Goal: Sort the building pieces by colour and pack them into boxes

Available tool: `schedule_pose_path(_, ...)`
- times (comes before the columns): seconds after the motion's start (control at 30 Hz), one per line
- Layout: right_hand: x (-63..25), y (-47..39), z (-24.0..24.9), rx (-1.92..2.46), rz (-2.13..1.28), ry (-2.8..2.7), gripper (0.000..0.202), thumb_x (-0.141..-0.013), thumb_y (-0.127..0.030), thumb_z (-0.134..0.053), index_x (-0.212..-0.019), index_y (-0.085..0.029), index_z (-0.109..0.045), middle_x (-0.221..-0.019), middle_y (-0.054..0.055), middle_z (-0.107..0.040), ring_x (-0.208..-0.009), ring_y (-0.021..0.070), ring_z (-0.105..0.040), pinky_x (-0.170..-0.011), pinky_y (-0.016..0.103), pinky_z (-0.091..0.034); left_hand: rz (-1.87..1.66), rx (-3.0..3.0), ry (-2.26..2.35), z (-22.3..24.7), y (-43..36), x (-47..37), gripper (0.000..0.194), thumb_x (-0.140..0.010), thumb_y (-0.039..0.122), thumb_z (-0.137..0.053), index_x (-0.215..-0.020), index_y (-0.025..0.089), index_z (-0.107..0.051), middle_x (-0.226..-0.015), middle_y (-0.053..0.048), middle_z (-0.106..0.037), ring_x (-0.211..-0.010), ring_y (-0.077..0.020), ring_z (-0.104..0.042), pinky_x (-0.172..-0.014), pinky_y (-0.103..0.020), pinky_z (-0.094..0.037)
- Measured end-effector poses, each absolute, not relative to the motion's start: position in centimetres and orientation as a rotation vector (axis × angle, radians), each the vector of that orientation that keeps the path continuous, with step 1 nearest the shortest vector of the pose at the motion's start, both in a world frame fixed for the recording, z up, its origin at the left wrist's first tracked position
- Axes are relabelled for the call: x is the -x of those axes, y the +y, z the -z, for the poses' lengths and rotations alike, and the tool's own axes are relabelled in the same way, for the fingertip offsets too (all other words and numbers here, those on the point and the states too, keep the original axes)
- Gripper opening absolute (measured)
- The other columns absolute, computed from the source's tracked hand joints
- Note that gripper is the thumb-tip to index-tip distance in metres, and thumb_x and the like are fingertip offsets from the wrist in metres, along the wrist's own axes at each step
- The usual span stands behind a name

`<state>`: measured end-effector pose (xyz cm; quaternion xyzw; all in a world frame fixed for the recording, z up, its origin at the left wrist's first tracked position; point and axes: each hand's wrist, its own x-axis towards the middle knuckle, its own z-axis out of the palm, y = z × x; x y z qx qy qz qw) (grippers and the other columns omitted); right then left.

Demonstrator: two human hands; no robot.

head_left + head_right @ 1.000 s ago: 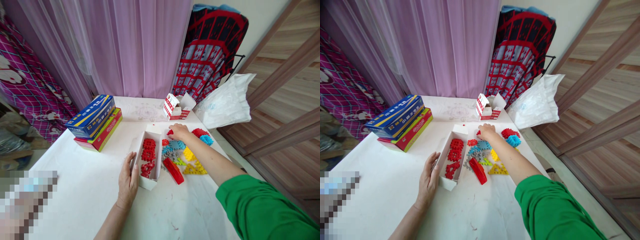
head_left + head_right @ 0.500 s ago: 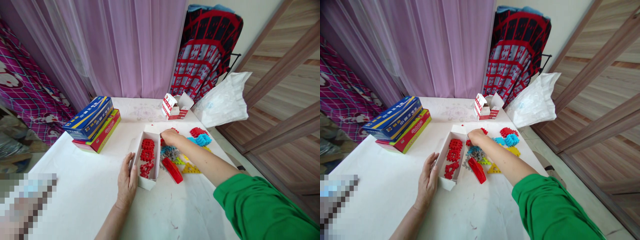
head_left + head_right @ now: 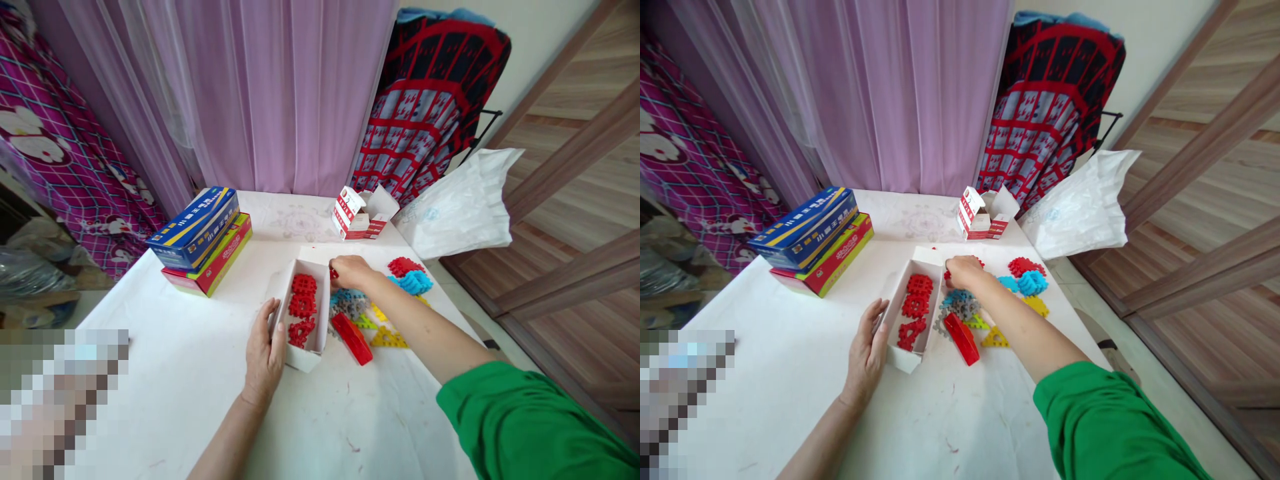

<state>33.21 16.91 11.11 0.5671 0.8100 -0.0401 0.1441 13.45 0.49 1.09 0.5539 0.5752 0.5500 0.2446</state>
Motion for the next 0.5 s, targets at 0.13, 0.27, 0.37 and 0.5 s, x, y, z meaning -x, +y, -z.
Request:
schedule_pose_path(0.13,-34.8,15.6,-14.6,-1.732,-0.079,2.423,0.04,-0.076,-0.036,-0.058,-0.112,-0.019,-0.064,-0.109,0.011,-0.069,-0.1,0.028,-0.063,-0.078,0.033,-0.046,-1.506,-1.519,1.563,-0.9,0.5,-13.5,0.044,-0.093,0.034,-0.044,-0.134,0.02,-0.044,-0.134,-0.013,-0.055,-0.125,-0.0239,-0.051,-0.108,-0.046,-0.039)
schedule_pose_path(0.27,-32.9,11.6,-17.1,-1.544,-0.038,2.676,0.035,-0.076,-0.037,-0.059,-0.109,-0.023,-0.062,-0.106,0.005,-0.069,-0.094,0.0224,-0.062,-0.075,0.029,-0.042,-1.513,-1.533,1.571,-0.9,0.6,-13.6,0.044,-0.092,0.034,-0.044,-0.134,0.019,-0.044,-0.133,-0.013,-0.056,-0.124,-0.0238,-0.051,-0.107,-0.046,-0.039)
schedule_pose_path(0.37,-29.7,8.8,-16.7,-1.126,0.082,2.758,0.026,-0.076,-0.033,-0.061,-0.1,-0.022,-0.063,-0.099,0.005,-0.068,-0.091,0.0217,-0.062,-0.071,0.028,-0.041,-1.514,-1.561,1.588,-1.1,0.5,-13.6,0.043,-0.092,0.033,-0.044,-0.133,0.019,-0.045,-0.132,-0.013,-0.057,-0.124,-0.0236,-0.052,-0.107,-0.046,-0.04)
schedule_pose_path(0.5,-27.1,7.8,-14.4,-0.898,0.094,2.706,0.027,-0.073,-0.03,-0.063,-0.098,-0.019,-0.063,-0.096,0.008,-0.068,-0.088,0.0228,-0.063,-0.069,0.029,-0.042,-1.504,-1.607,1.612,-1.3,0.5,-13.6,0.042,-0.092,0.032,-0.043,-0.132,0.018,-0.046,-0.132,-0.013,-0.057,-0.124,-0.0228,-0.052,-0.107,-0.045,-0.039)
